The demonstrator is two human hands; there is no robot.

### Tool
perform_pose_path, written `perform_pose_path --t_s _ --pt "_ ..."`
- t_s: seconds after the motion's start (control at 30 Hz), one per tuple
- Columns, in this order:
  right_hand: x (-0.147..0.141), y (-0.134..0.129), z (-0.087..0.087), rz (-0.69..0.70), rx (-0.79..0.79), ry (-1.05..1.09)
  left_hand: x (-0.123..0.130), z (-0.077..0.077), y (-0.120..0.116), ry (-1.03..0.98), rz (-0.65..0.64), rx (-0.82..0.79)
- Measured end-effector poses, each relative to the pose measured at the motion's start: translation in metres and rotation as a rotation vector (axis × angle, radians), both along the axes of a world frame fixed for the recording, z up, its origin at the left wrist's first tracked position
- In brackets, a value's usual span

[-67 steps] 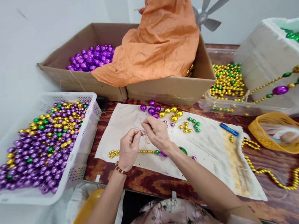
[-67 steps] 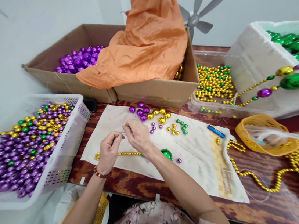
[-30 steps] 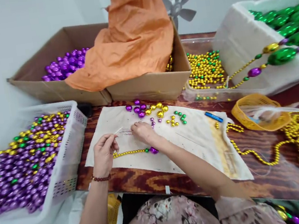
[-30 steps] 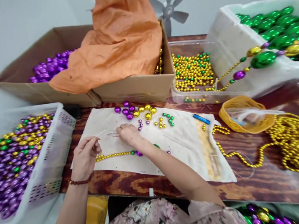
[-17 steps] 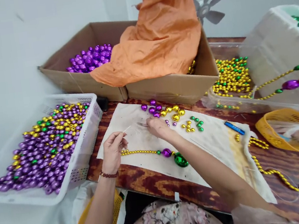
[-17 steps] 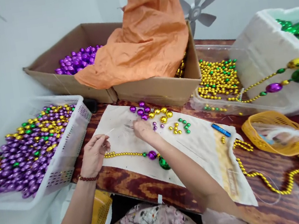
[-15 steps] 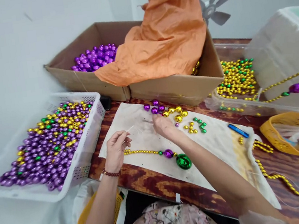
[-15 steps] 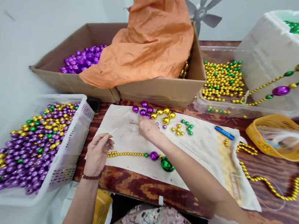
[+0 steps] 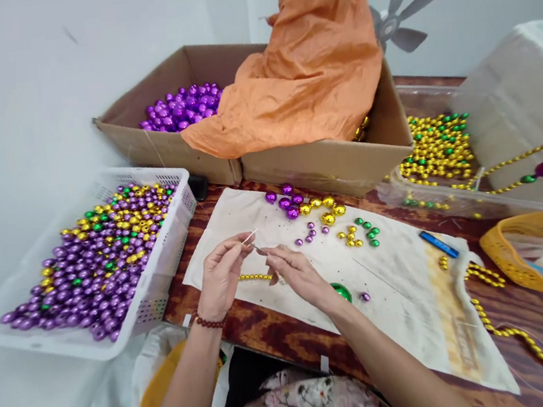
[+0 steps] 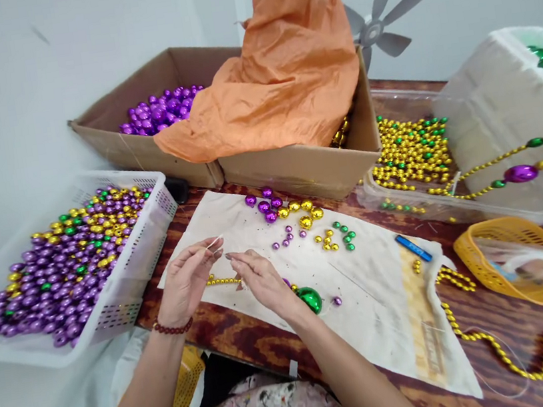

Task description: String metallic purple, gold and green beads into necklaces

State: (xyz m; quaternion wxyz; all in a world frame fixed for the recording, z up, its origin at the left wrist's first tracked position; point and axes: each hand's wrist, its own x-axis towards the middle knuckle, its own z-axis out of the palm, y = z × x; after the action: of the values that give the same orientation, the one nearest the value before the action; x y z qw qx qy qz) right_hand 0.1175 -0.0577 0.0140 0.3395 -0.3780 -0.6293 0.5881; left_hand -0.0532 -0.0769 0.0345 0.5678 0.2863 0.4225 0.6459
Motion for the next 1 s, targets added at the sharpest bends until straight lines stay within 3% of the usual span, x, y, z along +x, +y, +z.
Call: perform_pose_path --t_s 0.37,0.77,0.83,0.9,1.0 --pt "-0.023 0.002 0.022 0.120 -0.374 0.123 -0.017 0.001 -0.020 0.013 0.043 -0.056" --pt "-0.025 0.007 0.019 0.087 -0.485 0.134 -0.024 0.000 -0.020 0.056 0.017 -0.107" --pt "-0.021 0.014 0.013 0.074 -0.462 0.119 -0.024 -0.002 -0.018 0.063 0.023 -0.123" --pt "-0.018 0.027 0.006 0.024 -0.341 -0.001 -0.025 -0.005 -0.015 0.054 0.030 -0.133" --pt "-0.022 0.049 -0.001 -0.063 0.045 -0.510 -0.024 -0.009 -0.011 0.037 0.028 -0.145"
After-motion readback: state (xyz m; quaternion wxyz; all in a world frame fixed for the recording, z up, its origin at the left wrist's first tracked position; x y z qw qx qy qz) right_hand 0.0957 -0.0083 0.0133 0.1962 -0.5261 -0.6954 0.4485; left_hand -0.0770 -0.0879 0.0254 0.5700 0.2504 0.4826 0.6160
